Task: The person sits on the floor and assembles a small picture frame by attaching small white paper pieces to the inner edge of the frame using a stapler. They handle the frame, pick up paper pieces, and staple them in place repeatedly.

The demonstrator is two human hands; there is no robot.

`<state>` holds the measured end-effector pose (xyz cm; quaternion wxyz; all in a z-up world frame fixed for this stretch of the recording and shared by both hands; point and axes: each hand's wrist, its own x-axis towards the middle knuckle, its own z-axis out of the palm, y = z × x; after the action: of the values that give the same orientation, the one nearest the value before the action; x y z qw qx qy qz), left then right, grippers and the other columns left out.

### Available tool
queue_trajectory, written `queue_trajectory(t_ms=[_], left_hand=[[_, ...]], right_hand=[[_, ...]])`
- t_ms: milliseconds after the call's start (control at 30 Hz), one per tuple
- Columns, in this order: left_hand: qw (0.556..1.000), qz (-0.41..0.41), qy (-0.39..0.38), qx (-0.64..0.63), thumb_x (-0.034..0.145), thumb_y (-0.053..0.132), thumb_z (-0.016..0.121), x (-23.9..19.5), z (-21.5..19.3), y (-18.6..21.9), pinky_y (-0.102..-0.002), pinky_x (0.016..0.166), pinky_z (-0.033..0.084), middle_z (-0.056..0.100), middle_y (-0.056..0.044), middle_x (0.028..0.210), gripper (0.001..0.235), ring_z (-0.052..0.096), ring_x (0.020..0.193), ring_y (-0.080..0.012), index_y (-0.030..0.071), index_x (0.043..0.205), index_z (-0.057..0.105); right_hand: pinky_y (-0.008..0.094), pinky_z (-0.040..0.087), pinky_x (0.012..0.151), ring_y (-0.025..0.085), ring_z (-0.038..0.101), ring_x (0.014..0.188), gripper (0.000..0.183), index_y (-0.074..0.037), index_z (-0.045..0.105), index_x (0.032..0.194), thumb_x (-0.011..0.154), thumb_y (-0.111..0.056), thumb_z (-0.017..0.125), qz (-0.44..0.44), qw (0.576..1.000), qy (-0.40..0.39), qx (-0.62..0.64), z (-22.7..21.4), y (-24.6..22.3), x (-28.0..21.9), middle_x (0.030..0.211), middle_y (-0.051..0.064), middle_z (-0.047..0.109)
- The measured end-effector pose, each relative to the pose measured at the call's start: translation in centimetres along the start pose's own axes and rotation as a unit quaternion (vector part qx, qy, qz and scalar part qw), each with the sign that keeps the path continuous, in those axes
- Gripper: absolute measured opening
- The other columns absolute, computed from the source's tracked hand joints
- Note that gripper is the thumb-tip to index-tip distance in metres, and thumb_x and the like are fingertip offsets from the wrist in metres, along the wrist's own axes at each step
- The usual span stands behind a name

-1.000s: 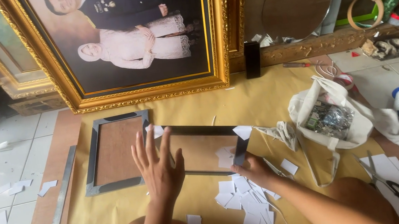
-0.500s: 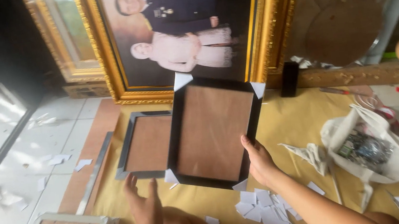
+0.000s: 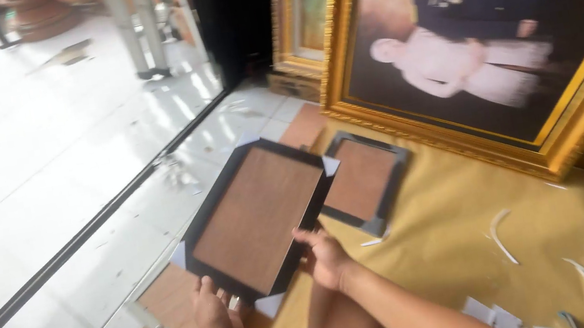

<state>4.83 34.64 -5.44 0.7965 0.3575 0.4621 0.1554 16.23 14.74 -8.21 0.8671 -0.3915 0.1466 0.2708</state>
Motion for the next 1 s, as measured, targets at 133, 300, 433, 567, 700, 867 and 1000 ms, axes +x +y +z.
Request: queue_trajectory(t_ms=[133, 300, 433, 567, 700, 867, 1000], left_hand=[[0.988, 0.13, 0.071, -0.033, 0.107, 0.001, 0.037, -4.4, -2.5, 4.6, -0.044, 0.127, 0.047, 0.045, 0.0, 0.18, 0.09, 0.056, 0.152, -0.0238, 0.047, 0.18, 0.013], [0.958, 0.119, 0.248, 0.078, 0.096, 0.011, 0.041, 0.6, -8.0, 4.3, -0.037, 0.063, 0.034, 0.056, 0.002, 0.097, 0.033, 0.038, 0.074, -0.0203, 0.02, 0.123, 0.059], [0.93, 0.144, 0.266, 0.207, 0.096, 0.017, 0.047, 2.4, -8.6, 5.2, -0.049, 0.098, 0.051, 0.075, -0.003, 0.132, 0.054, 0.069, 0.113, -0.0352, 0.023, 0.147, 0.064], [0.918, 0.165, 0.266, 0.244, 0.095, 0.018, 0.047, 4.0, -8.9, 5.7, -0.052, 0.094, 0.053, 0.074, -0.006, 0.134, 0.06, 0.069, 0.111, -0.0379, 0.021, 0.153, 0.062], [0.917, 0.114, 0.265, 0.274, 0.102, 0.021, 0.041, 5.6, -8.5, 5.7, -0.059, 0.108, 0.05, 0.05, -0.014, 0.163, 0.07, 0.061, 0.133, -0.0435, 0.022, 0.172, 0.044], [0.895, 0.116, 0.274, 0.332, 0.109, 0.025, 0.046, 9.4, -10.3, 3.3, -0.061, 0.105, 0.051, 0.039, -0.011, 0.163, 0.062, 0.046, 0.14, -0.0387, 0.017, 0.171, 0.046], [0.884, 0.108, 0.261, 0.373, 0.115, 0.026, 0.051, 9.1, -10.6, 3.1, -0.062, 0.108, 0.049, 0.033, -0.001, 0.172, 0.058, 0.032, 0.148, -0.0346, 0.014, 0.172, 0.046]], right_hand=[[0.041, 0.062, 0.065, 0.031, 0.078, 0.078, 0.006, -0.009, 0.075, 0.104, 0.1, -0.012, 0.079, 0.116, 0.983, -0.093, -0.103, 3.7, 5.7, -0.5, 0.093, 0.013, 0.081], [0.041, 0.06, 0.076, 0.028, 0.075, 0.084, 0.006, -0.01, 0.07, 0.1, 0.102, -0.016, 0.07, 0.215, 0.951, -0.127, -0.181, 2.1, 9.3, 1.1, 0.09, 0.013, 0.076], [0.035, 0.064, 0.078, 0.034, 0.083, 0.11, 0.01, -0.015, 0.056, 0.104, 0.102, -0.017, 0.066, 0.251, 0.955, -0.101, -0.118, 2.5, 8.6, 0.4, 0.109, 0.007, 0.063], [0.028, 0.06, 0.067, 0.031, 0.08, 0.117, 0.028, -0.016, 0.059, 0.118, 0.093, -0.029, 0.062, 0.273, 0.942, -0.154, -0.117, 2.3, 8.2, 0.9, 0.139, 0.01, 0.078], [0.03, 0.056, 0.065, 0.031, 0.081, 0.117, 0.027, -0.025, 0.043, 0.1, 0.085, -0.03, 0.065, 0.25, 0.949, -0.123, -0.151, 2.8, 8.0, 0.8, 0.14, 0.013, 0.075], [0.039, 0.062, 0.078, 0.027, 0.078, 0.116, 0.018, -0.024, 0.051, 0.095, 0.086, -0.028, 0.065, 0.226, 0.955, -0.085, -0.172, 2.4, 8.1, 1.1, 0.138, 0.014, 0.073], [0.044, 0.063, 0.083, 0.028, 0.076, 0.118, 0.017, -0.025, 0.055, 0.09, 0.088, -0.032, 0.07, 0.217, 0.955, -0.073, -0.19, 2.2, 8.2, 1.0, 0.136, 0.013, 0.073]])
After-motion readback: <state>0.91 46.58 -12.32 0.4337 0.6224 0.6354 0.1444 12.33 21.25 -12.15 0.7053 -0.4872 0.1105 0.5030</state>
